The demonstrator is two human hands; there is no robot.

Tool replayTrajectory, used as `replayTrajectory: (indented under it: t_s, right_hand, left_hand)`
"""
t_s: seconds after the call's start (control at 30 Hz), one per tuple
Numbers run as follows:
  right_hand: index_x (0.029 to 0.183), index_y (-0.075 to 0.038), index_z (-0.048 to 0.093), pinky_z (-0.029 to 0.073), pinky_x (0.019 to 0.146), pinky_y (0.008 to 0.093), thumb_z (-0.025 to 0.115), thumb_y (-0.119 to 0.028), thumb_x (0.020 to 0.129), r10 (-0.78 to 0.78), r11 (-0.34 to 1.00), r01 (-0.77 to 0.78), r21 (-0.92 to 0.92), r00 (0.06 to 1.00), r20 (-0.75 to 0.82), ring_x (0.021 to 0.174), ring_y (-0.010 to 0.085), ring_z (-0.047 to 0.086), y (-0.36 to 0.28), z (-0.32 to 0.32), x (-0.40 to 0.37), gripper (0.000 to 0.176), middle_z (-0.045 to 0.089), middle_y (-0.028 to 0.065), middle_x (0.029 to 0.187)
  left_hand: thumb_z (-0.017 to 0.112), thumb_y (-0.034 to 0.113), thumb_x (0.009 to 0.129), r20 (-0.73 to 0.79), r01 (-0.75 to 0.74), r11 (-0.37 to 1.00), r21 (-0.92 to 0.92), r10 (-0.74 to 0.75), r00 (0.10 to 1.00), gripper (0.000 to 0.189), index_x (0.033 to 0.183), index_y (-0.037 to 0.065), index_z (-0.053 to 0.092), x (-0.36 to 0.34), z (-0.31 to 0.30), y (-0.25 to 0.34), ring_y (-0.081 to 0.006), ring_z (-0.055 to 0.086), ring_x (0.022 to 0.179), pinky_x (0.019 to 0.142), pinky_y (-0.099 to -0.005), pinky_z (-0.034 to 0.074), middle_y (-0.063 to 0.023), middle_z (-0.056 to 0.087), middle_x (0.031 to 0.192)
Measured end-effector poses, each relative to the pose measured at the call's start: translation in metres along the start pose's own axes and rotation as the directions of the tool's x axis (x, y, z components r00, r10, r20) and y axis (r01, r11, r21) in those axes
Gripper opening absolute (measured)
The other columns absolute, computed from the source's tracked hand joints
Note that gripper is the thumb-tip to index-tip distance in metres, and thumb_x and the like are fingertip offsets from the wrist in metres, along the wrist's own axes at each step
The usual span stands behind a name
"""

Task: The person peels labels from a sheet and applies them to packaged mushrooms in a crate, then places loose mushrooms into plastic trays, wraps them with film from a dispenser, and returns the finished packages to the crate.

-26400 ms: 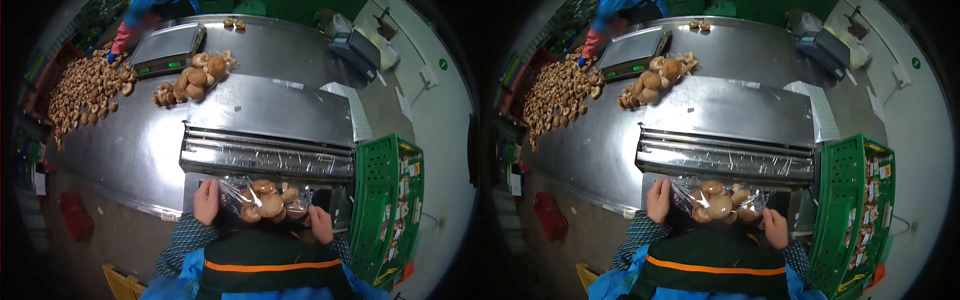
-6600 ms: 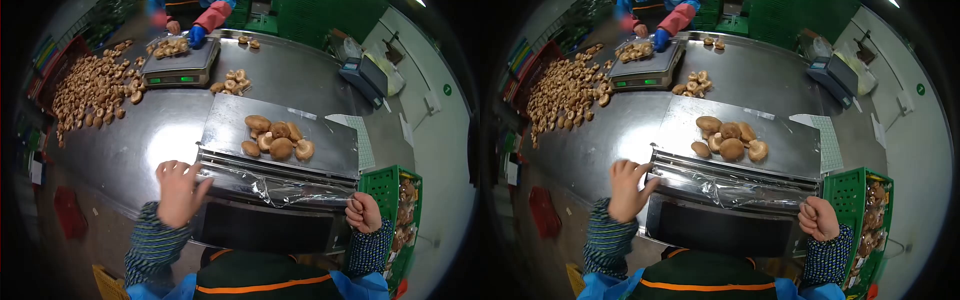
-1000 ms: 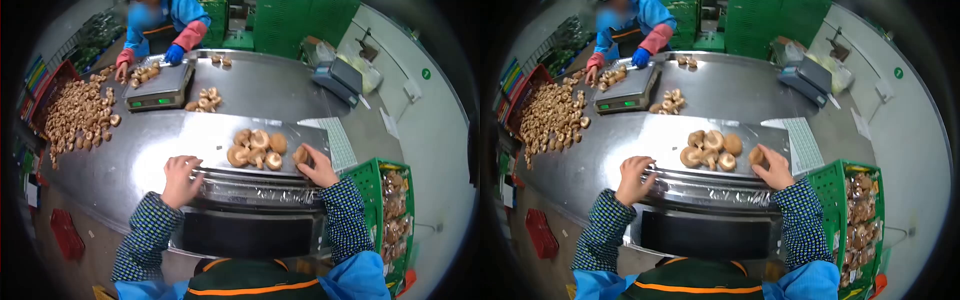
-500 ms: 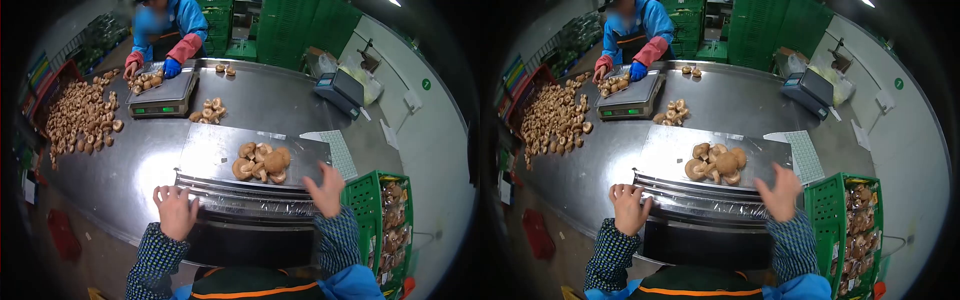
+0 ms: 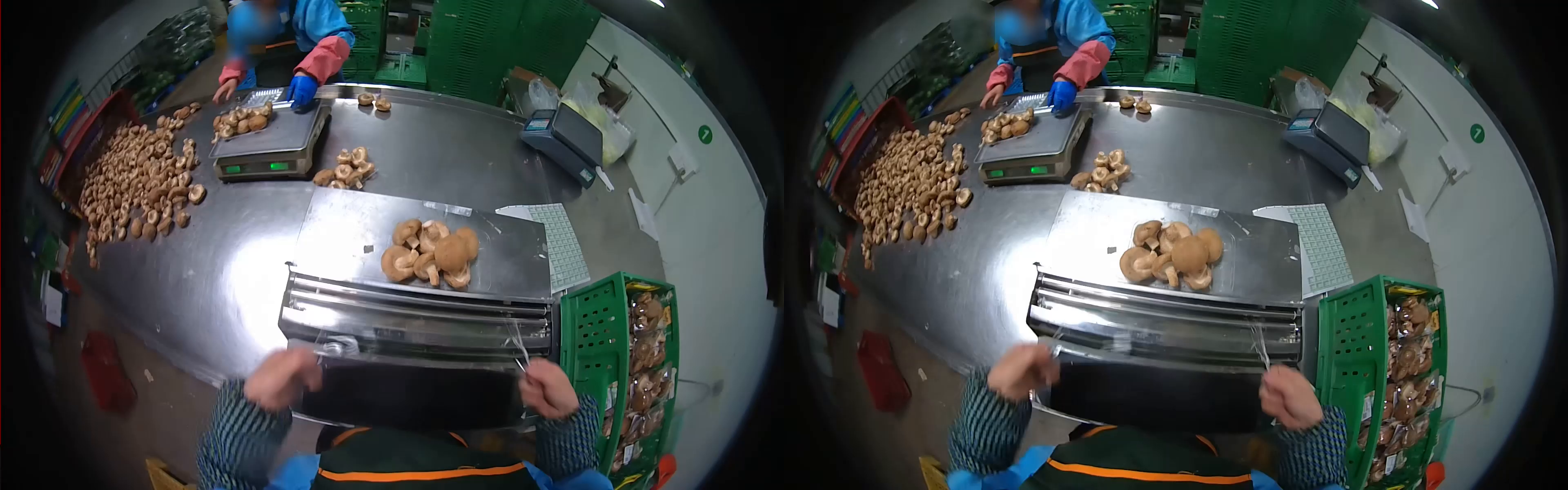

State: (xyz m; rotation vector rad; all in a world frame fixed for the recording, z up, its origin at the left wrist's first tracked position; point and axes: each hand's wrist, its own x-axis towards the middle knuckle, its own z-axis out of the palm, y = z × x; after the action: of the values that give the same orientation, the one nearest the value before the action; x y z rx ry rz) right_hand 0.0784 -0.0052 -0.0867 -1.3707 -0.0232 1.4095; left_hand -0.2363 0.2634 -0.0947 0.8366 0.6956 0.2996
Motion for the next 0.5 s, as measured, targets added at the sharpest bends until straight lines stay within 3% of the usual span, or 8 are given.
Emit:
replayTrajectory:
  t_s: [0.03, 0.1, 0.13, 0.2, 0.23, 0.3, 0.43, 0.5]
  right_hand:
    - [0.055, -0.009, 0.038, 0.027, 0.037, 0.0204, 0.044, -0.022, 0.091, 0.093, 0.972, -0.130, 0.197, 0.978, 0.187, 0.038, 0.0105, 0.031, 0.001, -0.006, -0.014, 0.039, 0.033, -0.0011, 0.049]
    - [0.060, -0.009, 0.045, 0.029, 0.037, 0.0211, 0.038, -0.022, 0.092, -0.111, 0.883, -0.226, 0.411, 0.750, 0.653, 0.040, 0.0110, 0.036, 0.010, -0.044, -0.028, 0.035, 0.042, 0.0019, 0.052]
    - [0.060, -0.009, 0.045, 0.029, 0.037, 0.0211, 0.038, -0.022, 0.092, -0.117, 0.880, -0.224, 0.420, 0.754, 0.647, 0.040, 0.0110, 0.036, -0.009, -0.044, -0.031, 0.035, 0.042, 0.0019, 0.052]
    - [0.065, -0.010, 0.044, 0.037, 0.038, 0.0275, 0.039, -0.021, 0.090, -0.817, 0.564, -0.116, 0.818, 0.067, 0.573, 0.045, 0.0126, 0.044, -0.094, -0.027, -0.028, 0.027, 0.048, 0.0011, 0.060]
    - [0.065, -0.010, 0.044, 0.037, 0.038, 0.0275, 0.039, -0.021, 0.090, -0.815, 0.570, -0.107, 0.814, 0.049, 0.577, 0.045, 0.0126, 0.044, -0.132, -0.018, -0.028, 0.027, 0.048, 0.0011, 0.060]
    - [0.067, -0.006, 0.048, 0.043, 0.070, 0.0305, 0.037, -0.024, 0.091, -0.964, 0.050, 0.909, 0.413, -0.064, 0.258, 0.071, 0.0202, 0.056, -0.197, 0.000, -0.026, 0.032, 0.057, 0.0102, 0.077]
    - [0.099, -0.001, 0.055, 0.043, 0.075, 0.0309, 0.061, -0.024, 0.079, -0.761, 0.161, 0.675, -0.720, 0.549, 0.345, 0.084, 0.0191, 0.055, -0.133, 0.049, 0.036, 0.032, 0.058, 0.0105, 0.091]
    - [0.111, -0.003, 0.050, 0.040, 0.083, 0.0278, 0.067, -0.015, 0.072, -0.773, -0.335, 0.429, -0.839, 0.384, 0.505, 0.090, 0.0199, 0.053, -0.104, 0.077, 0.057, 0.045, 0.054, 0.0115, 0.104]
  left_hand:
    - [0.046, 0.018, 0.086, 0.178, 0.234, 0.897, -0.376, -0.178, 0.968, 0.025, 0.063, 0.008, 0.048, -0.010, -0.015, -0.015, -0.0170, 0.046, 0.065, 0.062, -0.0322, 0.039, -0.0051, 0.045, 0.058]
    - [0.031, 0.026, 0.091, 0.543, 0.182, 0.956, -0.230, -0.029, 0.839, 0.038, 0.055, 0.014, 0.036, -0.015, 0.011, 0.016, -0.0206, 0.045, 0.058, 0.069, -0.0379, 0.042, -0.0053, 0.041, 0.053]
    - [0.029, 0.025, 0.091, 0.507, 0.029, 0.933, -0.359, 0.168, 0.845, 0.041, 0.052, 0.015, 0.033, 0.000, 0.027, 0.034, -0.0224, 0.047, 0.058, 0.075, -0.0400, 0.042, -0.0057, 0.042, 0.052]
    - [0.025, 0.024, 0.091, 0.395, -0.095, 0.785, -0.612, 0.408, 0.823, 0.044, 0.049, 0.015, 0.034, 0.059, 0.036, 0.071, -0.0266, 0.056, 0.069, 0.091, -0.0424, 0.039, -0.0091, 0.051, 0.056]
    - [0.027, 0.023, 0.090, 0.122, -0.247, 0.824, -0.510, 0.353, 0.928, 0.041, 0.054, 0.011, 0.042, 0.092, 0.060, 0.100, -0.0273, 0.059, 0.084, 0.094, -0.0407, 0.037, -0.0156, 0.061, 0.070]
    - [0.029, 0.019, 0.089, 0.036, -0.443, 0.851, -0.281, 0.471, 0.881, 0.039, 0.062, 0.003, 0.051, 0.156, 0.072, 0.110, -0.0313, 0.052, 0.108, 0.101, -0.0391, 0.030, -0.0253, 0.061, 0.098]
    - [0.026, 0.019, 0.087, 0.390, -0.550, 0.835, 0.020, 0.500, 0.774, 0.042, 0.056, 0.002, 0.047, 0.156, 0.075, 0.098, -0.0387, 0.044, 0.116, 0.104, -0.0436, 0.026, -0.0247, 0.062, 0.094]
    - [0.023, 0.018, 0.089, 0.225, -0.455, 0.889, -0.039, 0.452, 0.863, 0.048, 0.050, 0.004, 0.047, 0.152, 0.077, 0.103, -0.0360, 0.043, 0.118, 0.104, -0.0422, 0.026, -0.0214, 0.064, 0.089]
